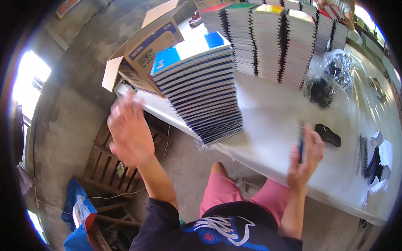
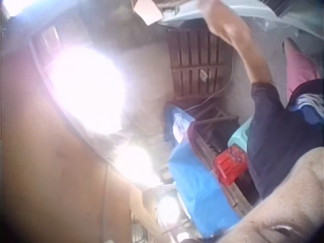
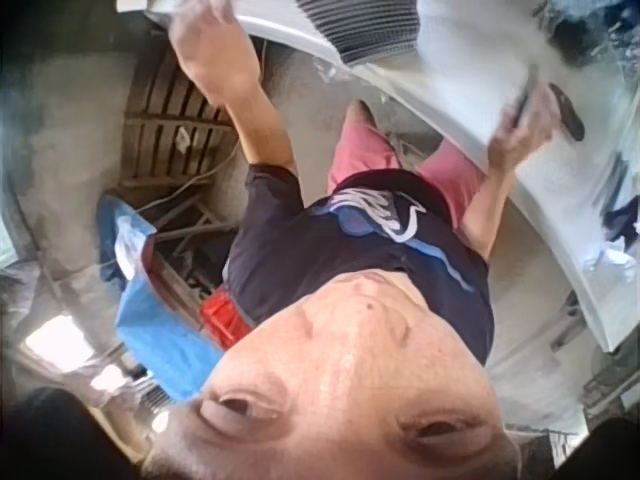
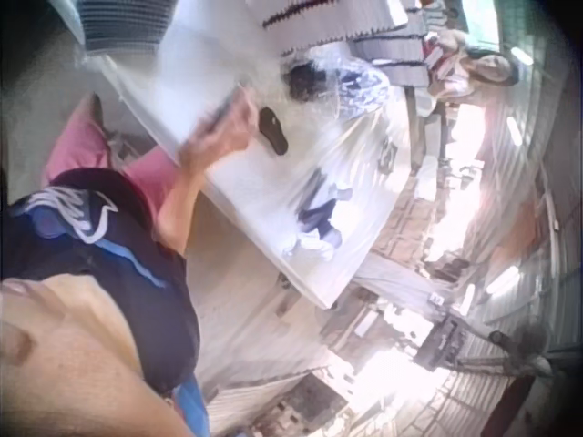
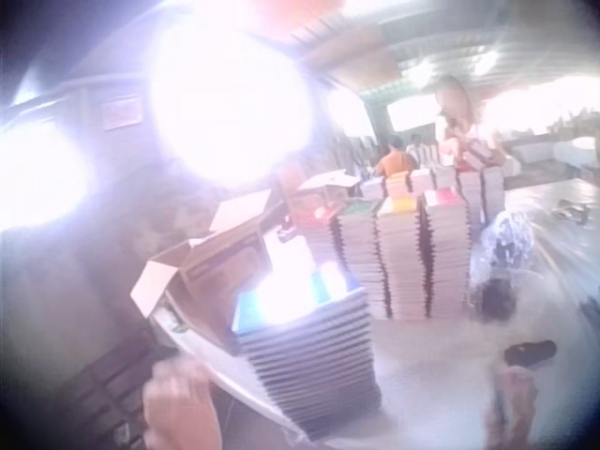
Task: The person uses blue-handled pliers to cut the excess ends of spiral bindings on a stack of notebooks on a white table.
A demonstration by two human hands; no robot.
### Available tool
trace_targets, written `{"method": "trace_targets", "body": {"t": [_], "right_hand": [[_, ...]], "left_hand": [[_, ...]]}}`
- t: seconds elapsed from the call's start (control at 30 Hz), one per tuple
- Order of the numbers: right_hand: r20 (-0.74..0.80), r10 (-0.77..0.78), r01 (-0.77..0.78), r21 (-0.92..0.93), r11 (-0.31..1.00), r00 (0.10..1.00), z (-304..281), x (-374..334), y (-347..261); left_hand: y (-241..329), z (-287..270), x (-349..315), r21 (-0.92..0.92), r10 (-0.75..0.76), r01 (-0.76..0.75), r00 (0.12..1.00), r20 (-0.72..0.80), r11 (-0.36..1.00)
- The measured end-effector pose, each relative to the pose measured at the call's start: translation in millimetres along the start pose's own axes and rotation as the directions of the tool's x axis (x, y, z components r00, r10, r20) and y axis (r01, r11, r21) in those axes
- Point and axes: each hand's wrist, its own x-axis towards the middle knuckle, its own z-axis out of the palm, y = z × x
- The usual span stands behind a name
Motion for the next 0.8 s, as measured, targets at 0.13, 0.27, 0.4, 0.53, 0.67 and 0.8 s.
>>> {"method": "trace_targets", "body": {"t": [0.13,0.27,0.4,0.53,0.67,0.8], "right_hand": [[0.138,-0.265,0.259,0.057,0.964,0.954,24,50,-111],[0.098,-0.334,0.339,-0.039,0.94,0.937,46,74,-162],[0.104,-0.306,0.318,-0.124,0.94,0.946,58,79,-179],[0.122,-0.295,0.314,-0.184,0.931,0.948,66,78,-186],[0.131,-0.303,0.326,-0.221,0.919,0.944,73,80,-190],[0.147,-0.304,0.33,-0.214,0.919,0.941,77,79,-193]], "left_hand": [[-65,-19,56,0.439,0.117,-0.137,0.991,0.072,0.888],[-99,-5,64,0.31,0.01,-0.027,0.998,0.056,0.95],[-114,11,54,0.133,-0.031,0.026,0.999,0.033,0.991],[-119,18,46,0.077,-0.075,0.084,0.992,-0.105,0.994],[-123,17,42,0.05,-0.078,0.085,0.989,-0.127,0.995],[-120,16,43,0.046,-0.072,0.078,0.99,-0.124,0.996]]}}
